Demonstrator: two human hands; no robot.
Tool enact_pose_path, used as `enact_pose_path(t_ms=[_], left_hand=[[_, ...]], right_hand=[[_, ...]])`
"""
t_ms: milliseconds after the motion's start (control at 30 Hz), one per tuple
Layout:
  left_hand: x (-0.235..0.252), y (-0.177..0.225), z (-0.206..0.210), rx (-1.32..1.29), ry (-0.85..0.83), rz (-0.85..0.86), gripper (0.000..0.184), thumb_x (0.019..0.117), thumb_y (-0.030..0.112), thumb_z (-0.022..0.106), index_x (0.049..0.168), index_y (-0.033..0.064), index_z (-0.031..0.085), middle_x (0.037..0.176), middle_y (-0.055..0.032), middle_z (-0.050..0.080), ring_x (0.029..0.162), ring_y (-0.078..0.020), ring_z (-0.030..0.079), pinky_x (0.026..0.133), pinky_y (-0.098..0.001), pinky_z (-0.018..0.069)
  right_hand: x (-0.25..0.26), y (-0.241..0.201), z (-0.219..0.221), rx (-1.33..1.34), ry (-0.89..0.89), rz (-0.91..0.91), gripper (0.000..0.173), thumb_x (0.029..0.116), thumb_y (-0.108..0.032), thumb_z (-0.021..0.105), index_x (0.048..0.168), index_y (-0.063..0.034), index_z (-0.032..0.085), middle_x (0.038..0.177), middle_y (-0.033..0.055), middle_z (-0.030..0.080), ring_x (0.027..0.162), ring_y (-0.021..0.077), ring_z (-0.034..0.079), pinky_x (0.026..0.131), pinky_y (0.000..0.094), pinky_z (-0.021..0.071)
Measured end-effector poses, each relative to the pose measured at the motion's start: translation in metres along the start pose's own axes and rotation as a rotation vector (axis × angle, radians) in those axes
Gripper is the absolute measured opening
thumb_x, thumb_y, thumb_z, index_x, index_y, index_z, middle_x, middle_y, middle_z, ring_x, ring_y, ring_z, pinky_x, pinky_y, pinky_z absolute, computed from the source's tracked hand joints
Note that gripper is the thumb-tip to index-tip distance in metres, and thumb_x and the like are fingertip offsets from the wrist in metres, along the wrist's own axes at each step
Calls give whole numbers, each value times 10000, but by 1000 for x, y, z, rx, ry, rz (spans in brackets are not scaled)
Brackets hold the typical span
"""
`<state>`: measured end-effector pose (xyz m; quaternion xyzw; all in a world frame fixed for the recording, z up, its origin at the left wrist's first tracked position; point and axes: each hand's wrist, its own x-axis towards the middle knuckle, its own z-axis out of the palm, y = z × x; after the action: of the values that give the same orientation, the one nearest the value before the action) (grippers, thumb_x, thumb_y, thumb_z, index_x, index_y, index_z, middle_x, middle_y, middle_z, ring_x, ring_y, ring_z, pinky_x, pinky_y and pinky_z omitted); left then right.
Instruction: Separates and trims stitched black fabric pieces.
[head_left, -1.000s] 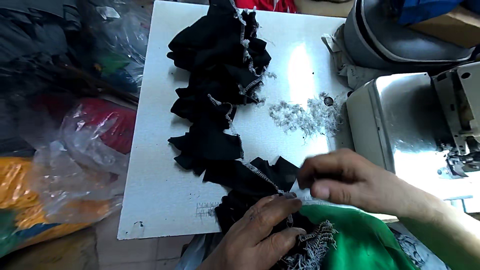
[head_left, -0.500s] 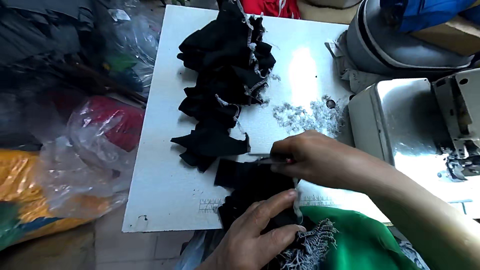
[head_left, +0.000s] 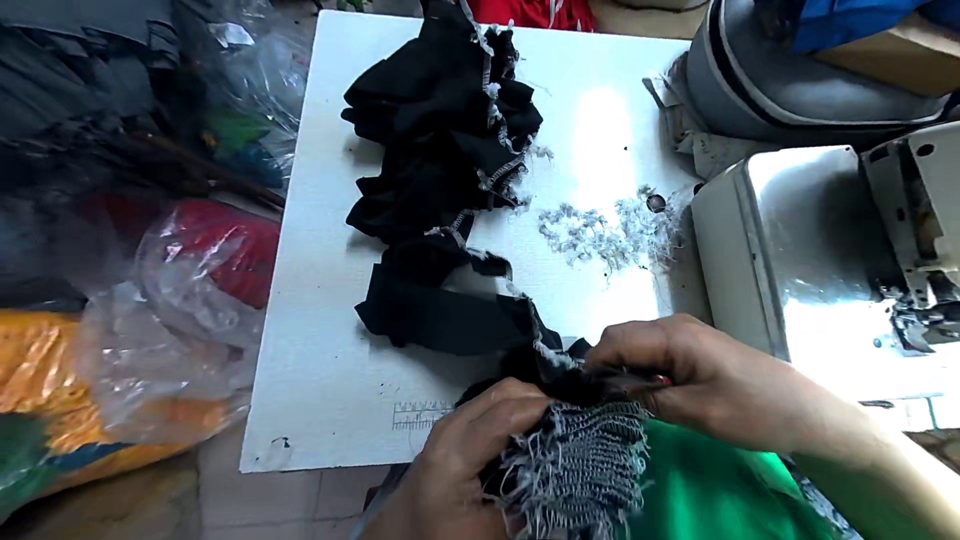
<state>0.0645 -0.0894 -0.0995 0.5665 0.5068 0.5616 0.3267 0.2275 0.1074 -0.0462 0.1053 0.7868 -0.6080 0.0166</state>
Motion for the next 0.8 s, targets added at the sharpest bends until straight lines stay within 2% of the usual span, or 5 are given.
enact_pose_path(t_ms=[133, 267, 433, 567, 800], left_hand=[[3, -6, 7, -115, 26, -44, 476, 955, 471, 657, 1365, 252, 556, 1307, 205, 603, 1202, 123, 530, 1017, -100, 442], [4, -13, 10, -190, 23, -97, 545, 894, 481, 726, 1370, 282, 549, 1342, 191, 555, 1237, 80, 513, 1024, -119, 448], [6, -15, 3, -131, -112, -130, 564, 901, 554, 680, 1366, 247, 593, 1591, 134, 366, 1420, 16, 382, 1140, -206, 402], [6, -15, 8, -45, -17, -121, 464, 886, 558, 697, 1249, 273, 648, 1466, 147, 451, 1281, 76, 470, 1047, -137, 443], [4, 2, 20, 146, 104, -139, 315, 923, 448, 702, 1170, 261, 647, 1356, 149, 458, 1194, 159, 431, 992, -50, 382]], right_hand=[[-7, -7, 2, -72, 3, -57, 263, 880, 9, 567, 1087, -26, 726, 848, 4, 635, 744, -35, 553, 646, 89, 433], [-12, -7, 4, -217, 31, -113, 322, 876, -14, 568, 1148, -75, 731, 866, 5, 648, 769, 15, 586, 663, 133, 466], [-11, -6, 7, -247, 25, -169, 342, 882, -5, 568, 1170, -82, 736, 938, 35, 683, 843, 59, 639, 707, 164, 506], [-13, -4, 2, -264, 51, -160, 325, 895, -35, 569, 1164, -110, 735, 880, 3, 651, 793, 36, 605, 673, 157, 481], [-21, 1, 0, -277, 80, -123, 350, 896, -54, 583, 1201, -146, 726, 903, -17, 661, 808, 11, 610, 682, 134, 485]])
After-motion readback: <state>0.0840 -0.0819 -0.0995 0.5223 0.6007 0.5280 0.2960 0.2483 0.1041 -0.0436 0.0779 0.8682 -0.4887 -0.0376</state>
